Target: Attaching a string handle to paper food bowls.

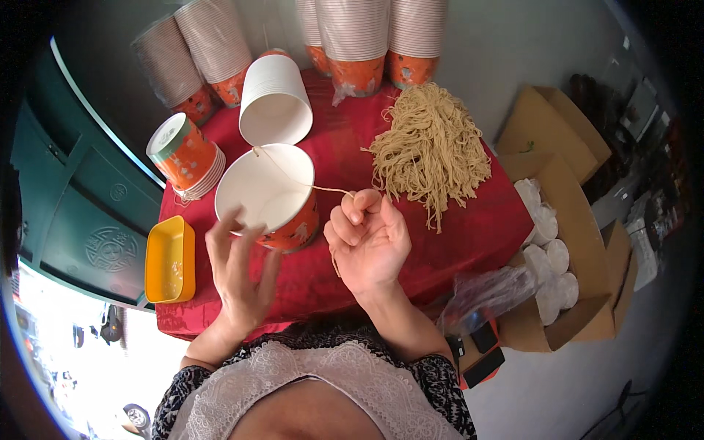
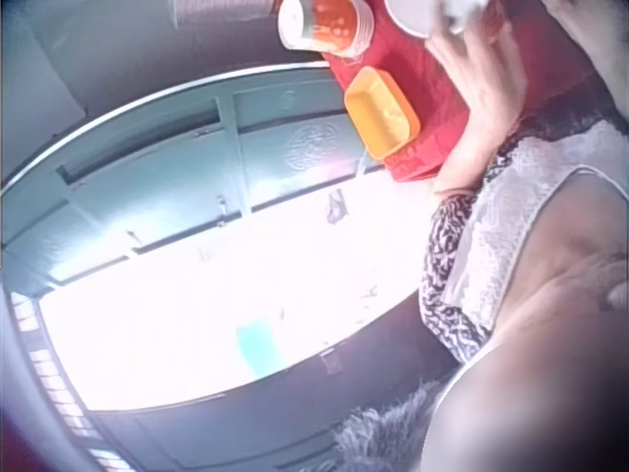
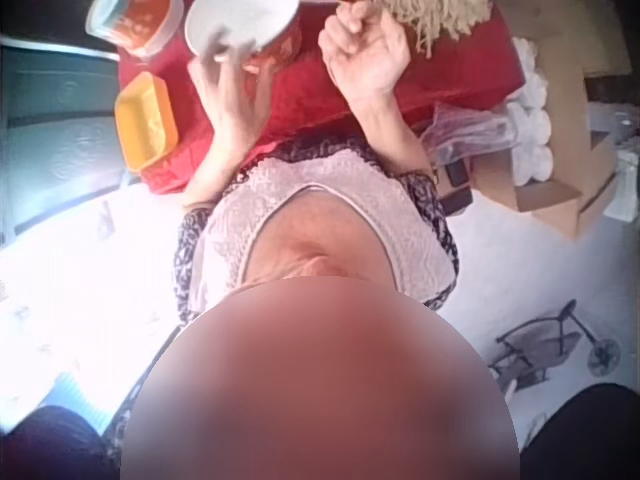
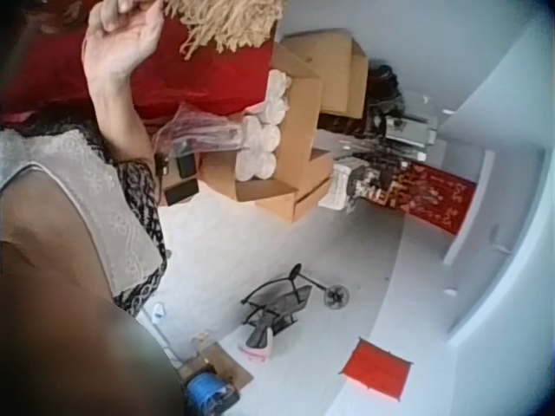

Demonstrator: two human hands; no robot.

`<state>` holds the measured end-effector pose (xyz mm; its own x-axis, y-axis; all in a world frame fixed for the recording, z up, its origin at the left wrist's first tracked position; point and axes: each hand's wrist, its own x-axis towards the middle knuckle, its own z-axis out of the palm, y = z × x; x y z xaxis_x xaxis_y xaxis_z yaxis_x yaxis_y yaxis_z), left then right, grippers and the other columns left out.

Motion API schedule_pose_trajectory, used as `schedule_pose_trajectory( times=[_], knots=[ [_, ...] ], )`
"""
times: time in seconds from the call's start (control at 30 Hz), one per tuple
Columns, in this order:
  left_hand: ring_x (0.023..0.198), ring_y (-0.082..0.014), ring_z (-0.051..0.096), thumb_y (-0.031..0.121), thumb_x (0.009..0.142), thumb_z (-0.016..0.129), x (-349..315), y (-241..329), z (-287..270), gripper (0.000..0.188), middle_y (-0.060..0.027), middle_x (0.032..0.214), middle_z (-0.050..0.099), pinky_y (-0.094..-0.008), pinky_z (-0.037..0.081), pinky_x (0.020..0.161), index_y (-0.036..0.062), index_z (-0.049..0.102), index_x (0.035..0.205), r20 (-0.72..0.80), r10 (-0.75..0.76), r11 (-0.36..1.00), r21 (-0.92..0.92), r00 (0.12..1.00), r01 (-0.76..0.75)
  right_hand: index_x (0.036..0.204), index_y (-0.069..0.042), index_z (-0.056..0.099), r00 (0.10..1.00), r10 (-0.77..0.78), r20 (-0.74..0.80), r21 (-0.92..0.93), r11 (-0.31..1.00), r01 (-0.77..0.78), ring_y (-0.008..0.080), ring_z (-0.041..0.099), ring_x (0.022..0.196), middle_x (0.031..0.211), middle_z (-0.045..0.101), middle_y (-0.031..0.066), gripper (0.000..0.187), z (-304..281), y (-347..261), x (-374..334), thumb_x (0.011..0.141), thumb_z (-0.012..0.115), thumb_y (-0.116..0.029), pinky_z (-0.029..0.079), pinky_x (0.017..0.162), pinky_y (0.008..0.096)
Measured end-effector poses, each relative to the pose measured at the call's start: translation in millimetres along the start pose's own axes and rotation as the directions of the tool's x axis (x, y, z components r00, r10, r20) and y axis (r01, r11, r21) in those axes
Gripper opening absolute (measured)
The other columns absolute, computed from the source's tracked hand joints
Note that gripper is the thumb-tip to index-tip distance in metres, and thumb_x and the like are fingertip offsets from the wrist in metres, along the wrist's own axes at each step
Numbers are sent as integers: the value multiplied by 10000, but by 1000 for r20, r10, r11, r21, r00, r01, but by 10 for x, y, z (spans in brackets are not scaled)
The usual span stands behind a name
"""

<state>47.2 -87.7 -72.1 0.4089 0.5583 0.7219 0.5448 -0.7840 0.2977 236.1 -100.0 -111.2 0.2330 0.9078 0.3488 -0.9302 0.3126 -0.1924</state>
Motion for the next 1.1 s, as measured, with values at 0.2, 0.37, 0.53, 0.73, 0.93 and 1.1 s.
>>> schedule_pose_trajectory(
  times=[0.2,0.37,0.53,0.73,0.93,1.1],
  knots=[
    [662,-103,613,197,916,727,-169,92,261,240,-43,734,643,-254,489,573,-27,642,914,620,-273,462,-586,735,666,907,-66,596,999,-39,29,-22,999,40,110,333,550,750,452,4,378,78,184,10,1021,405,-372,299,519,270],
    [632,-49,538,185,971,657,-210,45,345,212,1,746,628,-211,440,557,-12,614,904,706,-279,159,-635,651,756,913,-71,574,998,-66,15,-84,994,67,114,350,563,754,443,3,336,30,225,-46,1017,411,-345,319,538,275],
    [589,-165,615,63,929,619,-224,-86,223,92,-74,714,643,-312,471,532,-12,594,881,635,-270,562,-506,723,655,969,-30,634,971,-231,-65,-732,673,111,129,511,684,994,604,64,167,-191,168,-222,971,515,-148,425,640,268],
    [655,-393,644,37,830,633,-13,-101,-12,72,-201,687,617,-439,499,570,-2,587,869,602,-101,878,-320,792,356,1138,23,626,863,-50,503,-856,-170,489,341,583,1036,1298,560,214,315,-77,140,-338,823,630,43,485,864,412],
    [628,-364,642,25,821,637,116,-119,-169,64,-188,683,608,-416,497,560,6,588,858,586,-94,864,-354,805,358,1003,19,624,909,102,404,-914,15,405,285,618,710,834,626,135,209,-41,192,-380,807,688,50,485,615,363],
    [603,-251,624,-32,823,623,148,-218,-299,59,-142,707,600,-344,495,568,3,603,866,368,-187,885,-340,911,319,859,-6,624,916,0,400,-916,-22,400,200,553,580,718,582,83,153,17,220,-320,772,704,90,415,511,314]
  ],
)
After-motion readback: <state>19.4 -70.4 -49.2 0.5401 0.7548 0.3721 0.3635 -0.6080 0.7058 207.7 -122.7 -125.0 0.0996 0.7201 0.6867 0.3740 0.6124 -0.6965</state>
